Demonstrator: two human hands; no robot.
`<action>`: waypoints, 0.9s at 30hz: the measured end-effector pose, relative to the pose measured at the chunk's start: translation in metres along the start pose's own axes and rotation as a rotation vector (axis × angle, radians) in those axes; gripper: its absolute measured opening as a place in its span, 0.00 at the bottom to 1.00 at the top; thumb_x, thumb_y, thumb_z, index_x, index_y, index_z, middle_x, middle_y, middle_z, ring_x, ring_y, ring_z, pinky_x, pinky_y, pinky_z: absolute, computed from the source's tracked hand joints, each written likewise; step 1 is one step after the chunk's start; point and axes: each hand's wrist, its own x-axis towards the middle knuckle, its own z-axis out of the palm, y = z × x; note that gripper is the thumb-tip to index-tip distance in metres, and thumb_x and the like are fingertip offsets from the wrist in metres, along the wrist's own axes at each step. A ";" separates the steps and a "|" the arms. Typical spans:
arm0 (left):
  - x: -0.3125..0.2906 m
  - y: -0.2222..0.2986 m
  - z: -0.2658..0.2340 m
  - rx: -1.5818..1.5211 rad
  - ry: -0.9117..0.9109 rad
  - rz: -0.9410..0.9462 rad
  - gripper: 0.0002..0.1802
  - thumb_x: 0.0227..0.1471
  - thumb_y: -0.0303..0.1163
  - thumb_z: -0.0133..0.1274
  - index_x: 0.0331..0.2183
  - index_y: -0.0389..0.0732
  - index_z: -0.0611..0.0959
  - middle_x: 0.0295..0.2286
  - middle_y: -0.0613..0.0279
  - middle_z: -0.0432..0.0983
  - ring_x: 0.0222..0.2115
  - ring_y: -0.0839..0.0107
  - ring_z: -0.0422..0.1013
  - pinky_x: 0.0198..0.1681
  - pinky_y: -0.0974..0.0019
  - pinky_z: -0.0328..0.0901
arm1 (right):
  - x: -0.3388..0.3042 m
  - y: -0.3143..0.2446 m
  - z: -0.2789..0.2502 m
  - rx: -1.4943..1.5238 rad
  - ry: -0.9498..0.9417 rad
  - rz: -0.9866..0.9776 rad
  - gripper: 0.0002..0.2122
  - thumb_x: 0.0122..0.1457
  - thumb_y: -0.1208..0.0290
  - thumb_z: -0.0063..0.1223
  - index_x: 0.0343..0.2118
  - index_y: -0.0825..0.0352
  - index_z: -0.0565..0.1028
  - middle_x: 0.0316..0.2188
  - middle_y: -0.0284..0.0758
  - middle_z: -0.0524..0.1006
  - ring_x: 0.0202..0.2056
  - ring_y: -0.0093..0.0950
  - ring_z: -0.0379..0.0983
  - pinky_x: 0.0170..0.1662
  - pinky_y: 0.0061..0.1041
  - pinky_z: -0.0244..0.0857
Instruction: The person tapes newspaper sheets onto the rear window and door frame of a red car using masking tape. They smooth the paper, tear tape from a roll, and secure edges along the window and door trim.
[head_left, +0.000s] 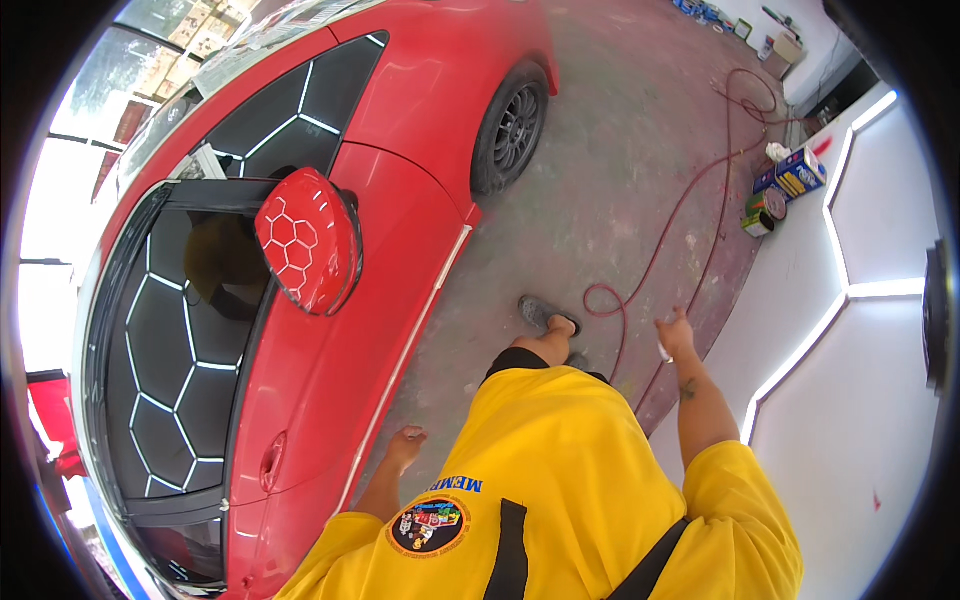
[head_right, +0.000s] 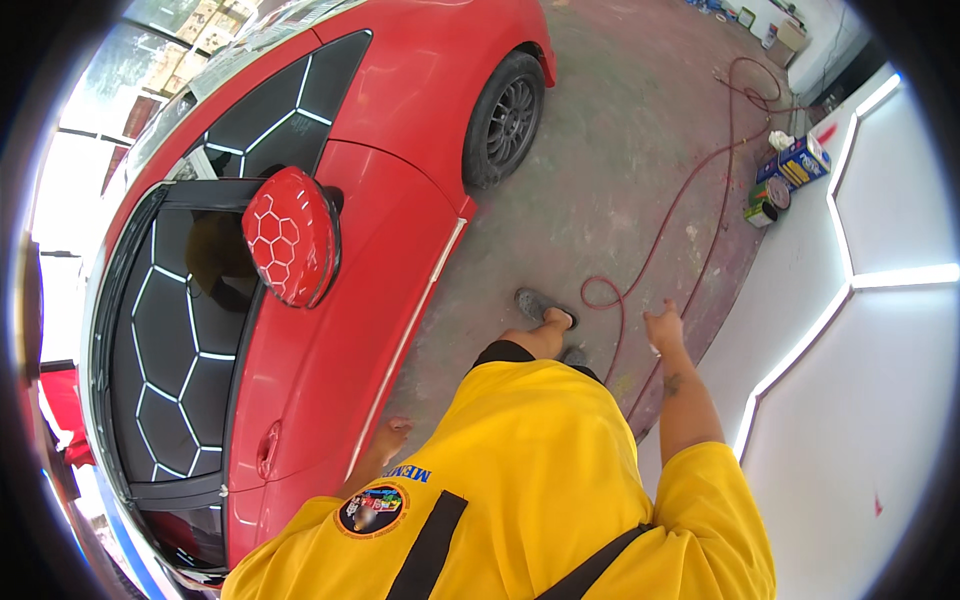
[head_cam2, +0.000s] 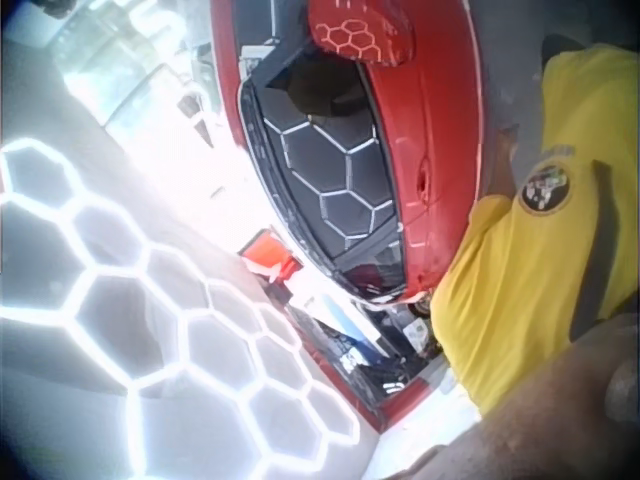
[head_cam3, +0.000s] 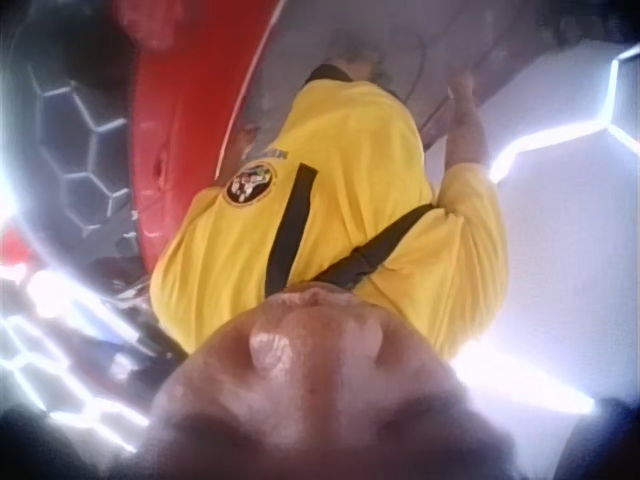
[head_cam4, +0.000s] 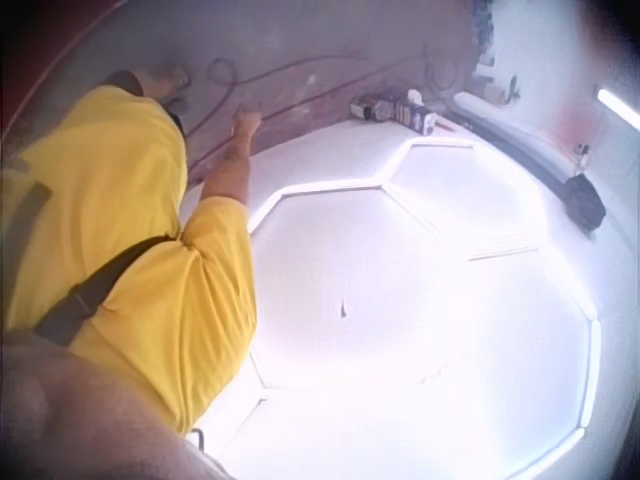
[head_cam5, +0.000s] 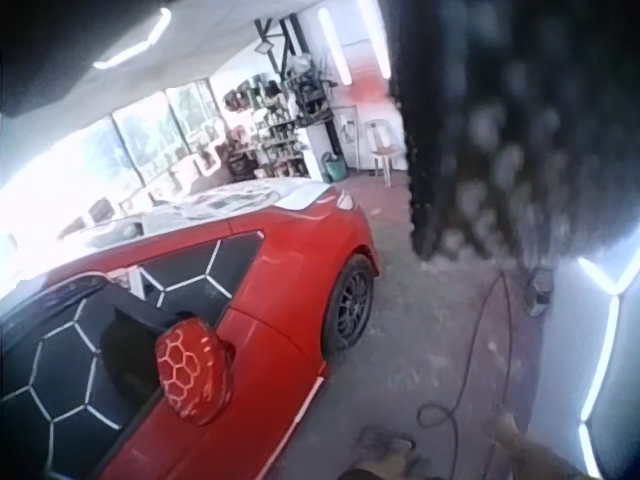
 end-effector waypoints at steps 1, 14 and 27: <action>0.007 0.017 0.011 -0.014 -0.030 -0.002 0.19 0.59 0.43 0.65 0.47 0.43 0.89 0.42 0.48 0.87 0.47 0.56 0.82 0.52 0.57 0.73 | 0.011 -0.025 -0.002 0.017 -0.048 0.022 0.37 0.58 0.58 0.66 0.68 0.70 0.65 0.48 0.65 0.80 0.54 0.58 0.78 0.59 0.48 0.72; 0.087 0.295 0.029 -0.310 0.098 0.137 0.26 0.60 0.45 0.63 0.54 0.39 0.84 0.43 0.47 0.86 0.45 0.59 0.82 0.52 0.60 0.73 | 0.145 -0.077 -0.124 -0.398 -0.018 0.166 0.34 0.61 0.69 0.58 0.71 0.60 0.60 0.49 0.55 0.83 0.53 0.53 0.80 0.60 0.53 0.69; -0.008 0.232 0.245 -0.711 0.599 -0.424 0.20 0.58 0.46 0.65 0.43 0.40 0.89 0.41 0.47 0.87 0.44 0.54 0.83 0.48 0.53 0.74 | 0.438 -0.197 -0.108 -0.443 -0.413 -0.606 0.15 0.55 0.65 0.70 0.42 0.68 0.82 0.36 0.49 0.86 0.42 0.49 0.85 0.45 0.43 0.76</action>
